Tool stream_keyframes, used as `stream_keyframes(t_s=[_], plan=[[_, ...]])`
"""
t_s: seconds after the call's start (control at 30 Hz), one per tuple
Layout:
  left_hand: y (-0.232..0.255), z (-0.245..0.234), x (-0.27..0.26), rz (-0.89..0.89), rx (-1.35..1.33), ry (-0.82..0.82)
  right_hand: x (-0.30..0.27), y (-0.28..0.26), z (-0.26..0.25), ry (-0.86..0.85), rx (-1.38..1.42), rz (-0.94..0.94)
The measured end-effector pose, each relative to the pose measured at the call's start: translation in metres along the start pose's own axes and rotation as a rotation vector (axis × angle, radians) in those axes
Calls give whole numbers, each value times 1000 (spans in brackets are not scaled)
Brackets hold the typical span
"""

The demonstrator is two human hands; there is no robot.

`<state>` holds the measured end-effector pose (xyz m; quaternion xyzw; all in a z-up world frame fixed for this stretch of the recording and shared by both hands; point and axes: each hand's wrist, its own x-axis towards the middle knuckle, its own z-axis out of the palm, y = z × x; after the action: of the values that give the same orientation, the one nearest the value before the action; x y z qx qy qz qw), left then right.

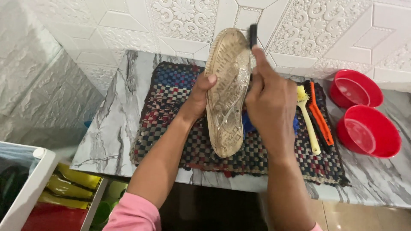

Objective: Cleaning the sole of a black sneaker using a brush and cleaning solution on a countertop.

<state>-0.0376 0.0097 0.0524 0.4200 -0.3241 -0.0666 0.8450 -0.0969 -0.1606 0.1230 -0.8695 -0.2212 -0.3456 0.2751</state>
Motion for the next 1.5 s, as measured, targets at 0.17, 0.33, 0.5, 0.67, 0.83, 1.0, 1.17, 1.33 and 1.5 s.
stream_keyframes(t_s=[0.17,0.33,0.5,0.67,0.83,1.0,1.17,1.33,1.5], plan=[[-43,-20,2,85,-158,124,-39,-15,-6,-100,35,265],[-51,-29,-2,24,-190,152,-38,-1,3,54,73,158],[-62,-27,6,77,-270,236,-104,11,-9,-90,93,320],[-70,-25,5,104,-267,250,-77,87,-92,-107,-193,434],[-54,-29,9,57,-321,353,-67,222,-163,-222,-379,558],[-34,-9,15,-38,-286,338,-69,329,-190,-235,-705,753],[-30,2,20,9,-134,343,-76,359,-184,-251,-736,737],[-32,1,18,166,65,291,-80,353,-185,-242,-750,705],[-24,-7,20,220,21,228,-98,301,-207,-123,-677,695]])
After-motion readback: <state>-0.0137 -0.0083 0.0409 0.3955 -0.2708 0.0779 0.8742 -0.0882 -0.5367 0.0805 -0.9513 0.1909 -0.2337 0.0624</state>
